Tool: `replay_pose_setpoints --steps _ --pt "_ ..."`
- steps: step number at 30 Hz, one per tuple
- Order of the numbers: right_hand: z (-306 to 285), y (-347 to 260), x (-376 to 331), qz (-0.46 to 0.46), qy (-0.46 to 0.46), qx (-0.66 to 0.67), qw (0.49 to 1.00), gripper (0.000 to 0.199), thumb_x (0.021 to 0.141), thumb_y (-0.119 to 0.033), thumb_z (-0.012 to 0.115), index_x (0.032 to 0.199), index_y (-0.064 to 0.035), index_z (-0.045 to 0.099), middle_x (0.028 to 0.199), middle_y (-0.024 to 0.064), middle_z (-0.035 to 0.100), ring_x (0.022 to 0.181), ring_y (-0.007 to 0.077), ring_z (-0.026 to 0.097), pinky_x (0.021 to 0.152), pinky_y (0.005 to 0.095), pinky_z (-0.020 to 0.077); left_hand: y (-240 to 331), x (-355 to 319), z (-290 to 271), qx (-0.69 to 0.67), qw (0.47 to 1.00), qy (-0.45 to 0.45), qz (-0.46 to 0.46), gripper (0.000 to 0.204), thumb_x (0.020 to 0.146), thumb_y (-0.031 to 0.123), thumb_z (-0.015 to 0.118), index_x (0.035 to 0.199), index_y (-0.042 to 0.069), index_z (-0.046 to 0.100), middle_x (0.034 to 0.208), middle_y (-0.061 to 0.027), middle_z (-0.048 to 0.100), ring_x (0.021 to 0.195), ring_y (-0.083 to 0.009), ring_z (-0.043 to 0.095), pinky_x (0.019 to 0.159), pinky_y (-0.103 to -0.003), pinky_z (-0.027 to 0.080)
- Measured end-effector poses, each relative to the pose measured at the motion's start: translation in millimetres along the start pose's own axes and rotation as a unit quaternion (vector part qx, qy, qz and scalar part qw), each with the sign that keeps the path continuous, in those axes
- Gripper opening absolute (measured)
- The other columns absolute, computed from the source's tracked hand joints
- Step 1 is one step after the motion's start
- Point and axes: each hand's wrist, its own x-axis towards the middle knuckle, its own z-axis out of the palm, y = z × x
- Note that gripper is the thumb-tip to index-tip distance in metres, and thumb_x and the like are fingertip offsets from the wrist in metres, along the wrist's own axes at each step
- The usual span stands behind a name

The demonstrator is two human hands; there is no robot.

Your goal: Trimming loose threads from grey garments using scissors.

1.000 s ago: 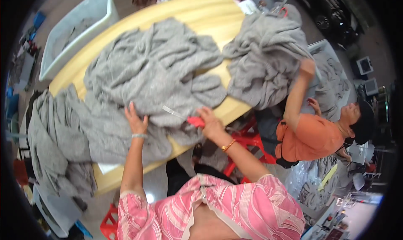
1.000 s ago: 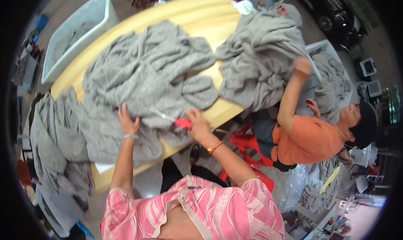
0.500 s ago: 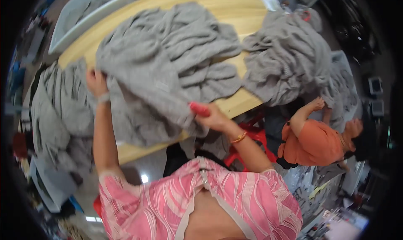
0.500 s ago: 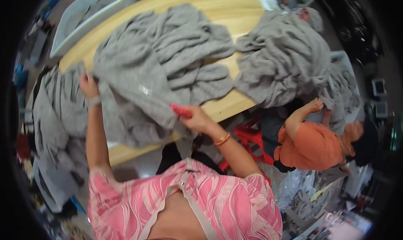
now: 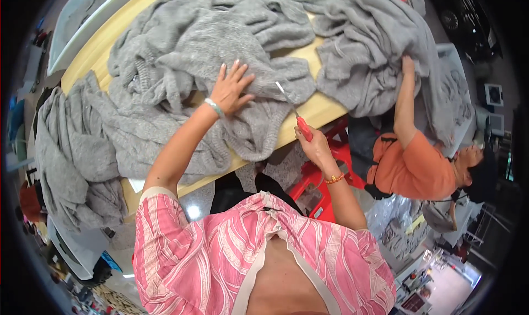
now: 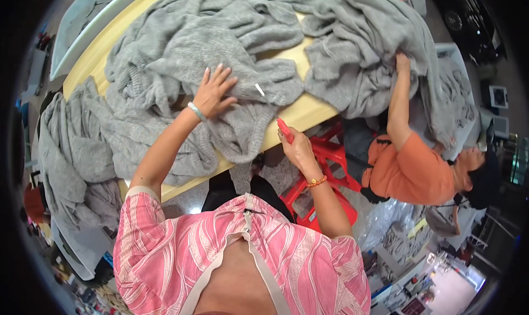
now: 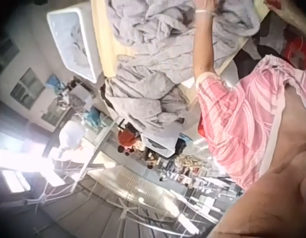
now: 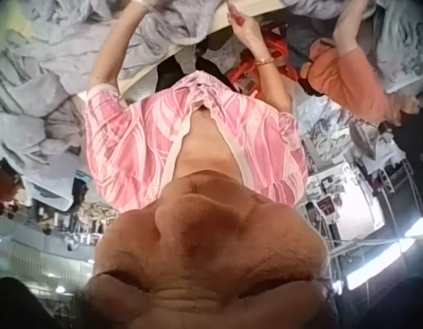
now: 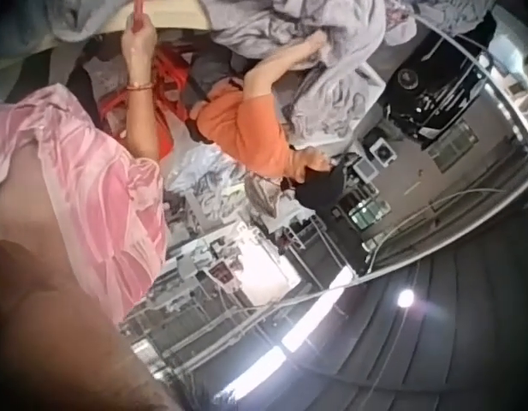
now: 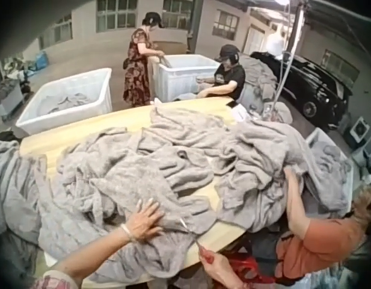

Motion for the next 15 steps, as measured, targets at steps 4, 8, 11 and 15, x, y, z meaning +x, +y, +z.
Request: replay_pose_setpoints --steps 4,8,11,15 --pt "-12 13 -16 -0.077 0.054 -0.211 0.973 0.018 0.082 -0.016 0.062 0.096 -0.0062 0.064 0.083 0.018 0.064 0.08 0.0395 0.058 0.075 0.0461 0.0476 23 -4 3 0.044 0.997 -0.041 0.04 0.058 0.081 0.042 0.062 0.131 0.015 0.048 0.142 -0.0128 0.039 0.137 -0.0316 0.026 0.111 -0.058 0.011" --pt "-26 19 -20 -0.107 0.04 -0.259 0.959 0.012 0.079 -0.009 0.059 0.091 -0.0051 0.06 0.077 0.0204 0.062 0.078 0.0398 0.059 0.072 0.0488 0.0476 30 12 31 0.033 0.992 -0.005 0.124 0.06 0.082 0.046 0.061 0.132 0.015 0.047 0.143 -0.0113 0.038 0.138 -0.0314 0.025 0.11 -0.06 0.01" --pt "-34 28 -21 -0.062 0.013 -0.289 0.955 0.015 0.078 -0.011 0.06 0.09 -0.0036 0.055 0.072 0.023 0.061 0.073 0.0413 0.061 0.066 0.0516 0.0484 38 20 57 0.063 0.987 -0.087 0.119 0.06 0.083 0.049 0.056 0.132 0.015 0.047 0.143 -0.0099 0.037 0.138 -0.0314 0.023 0.109 -0.063 0.009" --pt "-42 21 -31 -0.059 -0.023 -0.354 0.933 0.017 0.079 -0.017 0.061 0.088 -0.005 0.054 0.067 0.0233 0.061 0.066 0.042 0.062 0.061 0.0511 0.0496 40 22 73 0.057 0.982 -0.165 0.067 0.054 0.085 0.05 0.051 0.131 0.022 0.048 0.147 -0.0057 0.031 0.138 -0.0311 0.021 0.106 -0.068 0.007"
